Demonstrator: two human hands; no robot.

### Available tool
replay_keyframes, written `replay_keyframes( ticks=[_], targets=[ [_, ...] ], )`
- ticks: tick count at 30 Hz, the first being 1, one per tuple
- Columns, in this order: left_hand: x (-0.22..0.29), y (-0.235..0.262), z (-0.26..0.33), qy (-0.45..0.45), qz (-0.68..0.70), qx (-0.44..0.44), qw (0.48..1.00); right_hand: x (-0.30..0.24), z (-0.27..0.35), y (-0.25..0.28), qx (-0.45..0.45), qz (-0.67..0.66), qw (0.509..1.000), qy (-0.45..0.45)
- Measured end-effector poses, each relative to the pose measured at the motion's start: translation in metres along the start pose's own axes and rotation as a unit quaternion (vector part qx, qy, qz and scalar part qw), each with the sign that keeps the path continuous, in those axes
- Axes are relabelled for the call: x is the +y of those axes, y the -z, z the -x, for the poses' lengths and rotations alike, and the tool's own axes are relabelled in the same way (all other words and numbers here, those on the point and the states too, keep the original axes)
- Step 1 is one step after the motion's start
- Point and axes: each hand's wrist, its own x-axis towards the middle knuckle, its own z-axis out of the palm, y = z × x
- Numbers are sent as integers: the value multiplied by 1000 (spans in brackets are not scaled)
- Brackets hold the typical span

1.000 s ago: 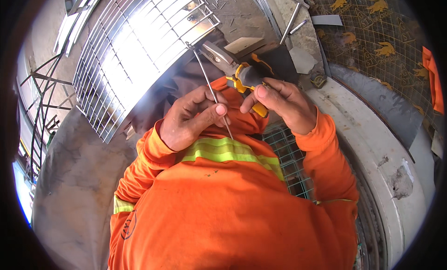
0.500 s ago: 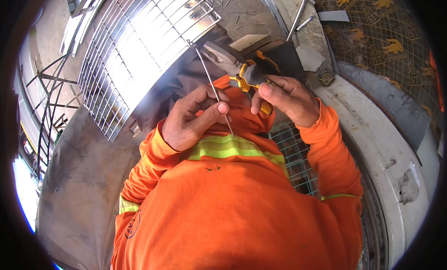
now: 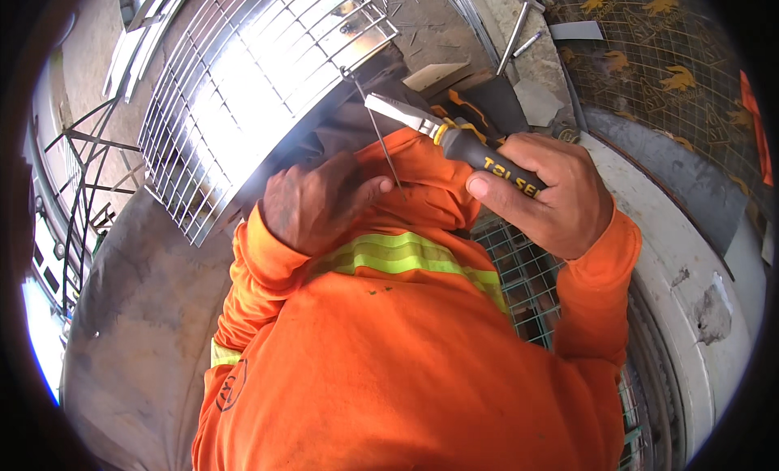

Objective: Assembling a metal wire grid by bending and attaching wire pieces with pliers.

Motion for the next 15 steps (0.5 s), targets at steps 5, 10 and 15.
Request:
replay_keyframes(
  ticks=[5, 10, 15],
  targets=[
    [25, 40, 14, -301, 86, 154, 937, -34, 4, 14, -60, 87, 990, 88],
    [58, 20, -2, -312, 46, 161, 935, -48, -1, 0, -46, 28, 980, 193],
    [37, 28, -9, -295, 118, 100, 943, -36, 2, 5, -45, -183, 969, 157]
  ],
)
